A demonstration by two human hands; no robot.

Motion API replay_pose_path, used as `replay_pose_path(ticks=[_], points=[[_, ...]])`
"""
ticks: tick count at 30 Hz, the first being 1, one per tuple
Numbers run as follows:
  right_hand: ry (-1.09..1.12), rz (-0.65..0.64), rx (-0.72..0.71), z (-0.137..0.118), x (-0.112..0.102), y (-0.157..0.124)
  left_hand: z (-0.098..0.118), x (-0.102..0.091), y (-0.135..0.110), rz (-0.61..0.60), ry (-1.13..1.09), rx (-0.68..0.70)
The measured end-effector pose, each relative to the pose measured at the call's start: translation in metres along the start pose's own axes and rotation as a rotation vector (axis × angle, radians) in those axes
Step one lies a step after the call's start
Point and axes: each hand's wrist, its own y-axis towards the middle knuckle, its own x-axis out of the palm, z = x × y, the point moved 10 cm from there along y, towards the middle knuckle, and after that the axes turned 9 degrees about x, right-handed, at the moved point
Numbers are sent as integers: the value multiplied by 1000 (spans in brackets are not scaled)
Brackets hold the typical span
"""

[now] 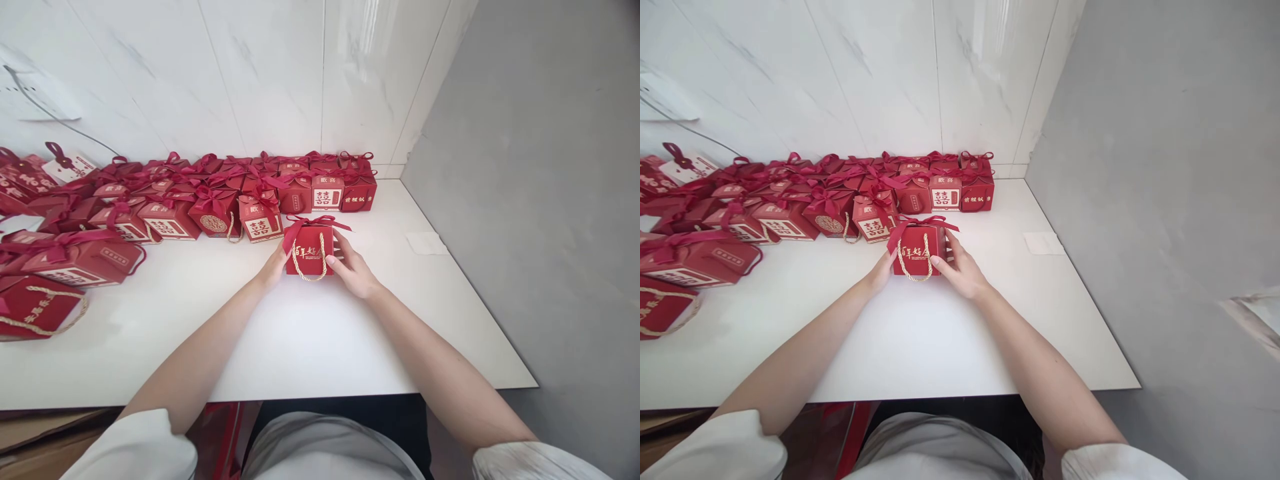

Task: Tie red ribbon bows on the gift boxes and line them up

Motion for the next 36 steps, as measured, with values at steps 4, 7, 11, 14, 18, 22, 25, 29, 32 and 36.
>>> replay_pose_path(ticks=[4, 7, 11, 14, 18, 22, 25, 29, 32, 36], points=[[-6, 12, -3, 1, 0, 1, 0, 1, 1, 17, -18, -22], [-1, 13, 7, 4, 0, 2, 0, 2, 2, 20, -32, -47], [1, 21, 16, 4, 0, 2, 3, 3, 3, 24, -19, -39], [-1, 23, 14, 4, -1, 1, 2, 2, 2, 32, -17, -45], [-8, 27, 14, 5, -1, 1, 2, 3, 2, 20, -26, -40], [-9, 29, 21, 7, -1, 2, 0, 2, 2, 18, -13, -51], [-5, 29, 21, 6, -1, 2, -1, 1, 1, 24, -11, -64], [-2, 29, 23, 6, -1, 2, -2, 0, 1, 29, -12, -70], [1, 27, 23, 6, -1, 1, -1, 1, 1, 29, -10, -67], [2, 27, 28, 6, -1, 1, 0, 2, 1, 31, -11, -81]])
